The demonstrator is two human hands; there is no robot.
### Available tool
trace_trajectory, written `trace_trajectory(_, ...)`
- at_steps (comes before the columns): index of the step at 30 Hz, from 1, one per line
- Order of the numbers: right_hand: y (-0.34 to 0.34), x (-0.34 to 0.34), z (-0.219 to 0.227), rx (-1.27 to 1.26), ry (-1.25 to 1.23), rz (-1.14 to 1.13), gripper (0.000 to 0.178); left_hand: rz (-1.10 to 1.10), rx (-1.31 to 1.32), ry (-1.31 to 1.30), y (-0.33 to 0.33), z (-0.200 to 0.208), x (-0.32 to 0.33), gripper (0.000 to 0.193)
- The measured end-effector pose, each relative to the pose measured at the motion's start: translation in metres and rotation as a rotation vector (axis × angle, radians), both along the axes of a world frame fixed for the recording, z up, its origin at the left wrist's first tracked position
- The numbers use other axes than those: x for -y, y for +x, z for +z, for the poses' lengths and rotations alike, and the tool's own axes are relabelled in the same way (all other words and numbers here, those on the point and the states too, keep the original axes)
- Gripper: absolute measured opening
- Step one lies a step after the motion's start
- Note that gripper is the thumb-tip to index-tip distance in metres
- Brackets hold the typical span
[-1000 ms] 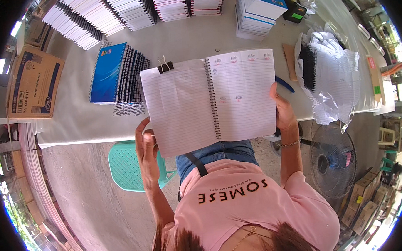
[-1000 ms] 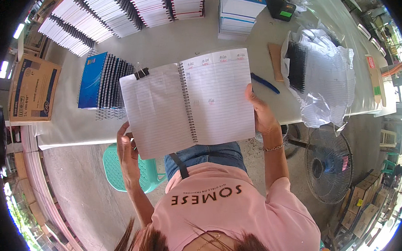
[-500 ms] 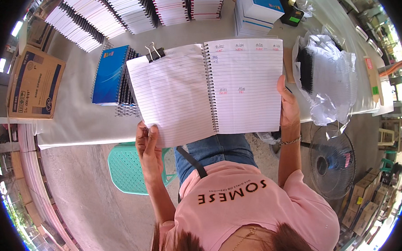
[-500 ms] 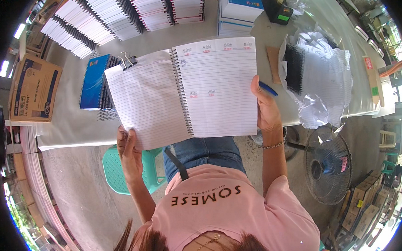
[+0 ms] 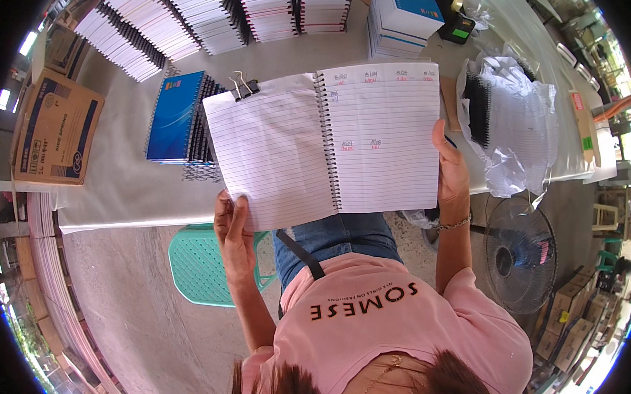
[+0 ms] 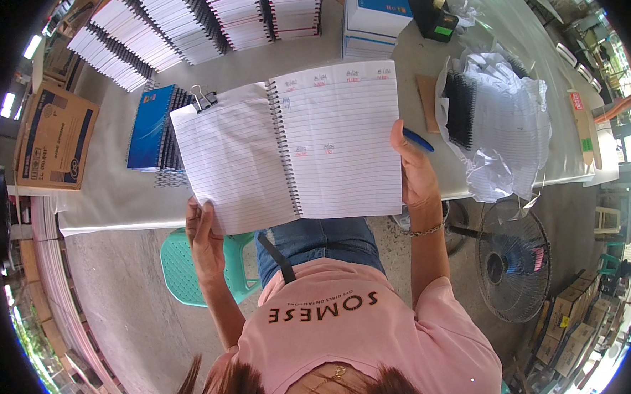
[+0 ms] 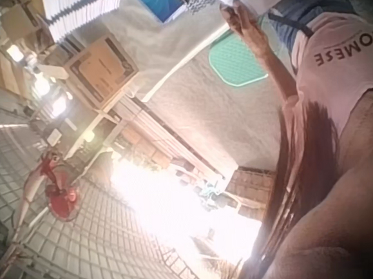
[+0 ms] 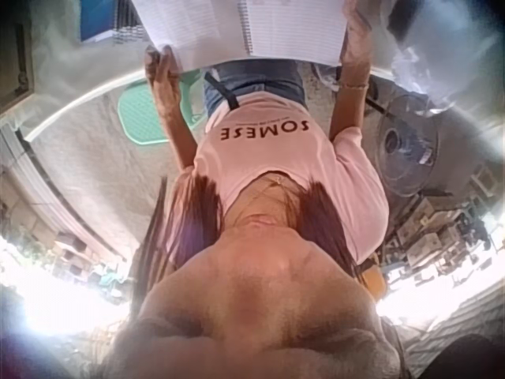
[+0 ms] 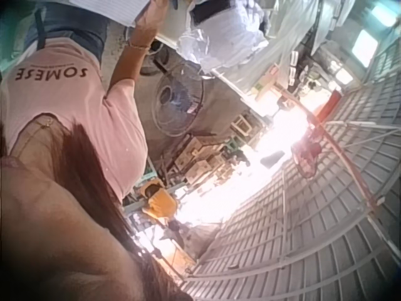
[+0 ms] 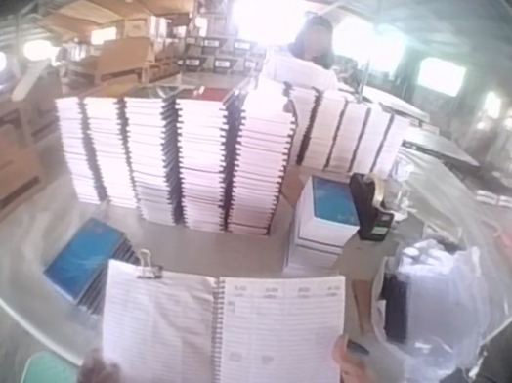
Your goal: The person assembles spiral-bound notebooks by inserting metal rings into pre-punched holes along the spine. They use pliers to secure the rings and a black rubber tool to press the rings into place. After completing each notebook, they place it on a stack and repeat the process with the next one.
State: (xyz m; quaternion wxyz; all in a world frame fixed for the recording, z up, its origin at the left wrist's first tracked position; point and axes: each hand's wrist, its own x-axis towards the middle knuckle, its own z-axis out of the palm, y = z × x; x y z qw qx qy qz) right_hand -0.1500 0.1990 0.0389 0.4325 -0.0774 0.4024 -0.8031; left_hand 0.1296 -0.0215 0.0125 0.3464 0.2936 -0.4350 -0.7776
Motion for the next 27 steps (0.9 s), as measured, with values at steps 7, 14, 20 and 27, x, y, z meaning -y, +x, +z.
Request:
trace_trajectory(7, 0.000, 0.000, 0.000, 0.003, 0.032, -0.030, 0.057, 0.030, 0.059, 0.023, -0.006, 0.003, -0.002, 0.022)
trace_trajectory(14, -0.002, -0.002, -0.002, -0.003, 0.027, -0.011, 0.057, -0.012, 0.012, 0.034, -0.002, -0.005, 0.002, 0.026)
trace_trajectory(20, 0.001, 0.003, 0.003, 0.000, 0.048, -0.045, 0.055, 0.018, 0.030, 0.076, -0.003, -0.009, 0.001, 0.036)
trace_trajectory(27, -0.002, 0.005, -0.004, 0.044, -0.001, -0.056, 0.055, 0.019, -0.163, 0.291, 0.007, -0.017, -0.007, 0.064)
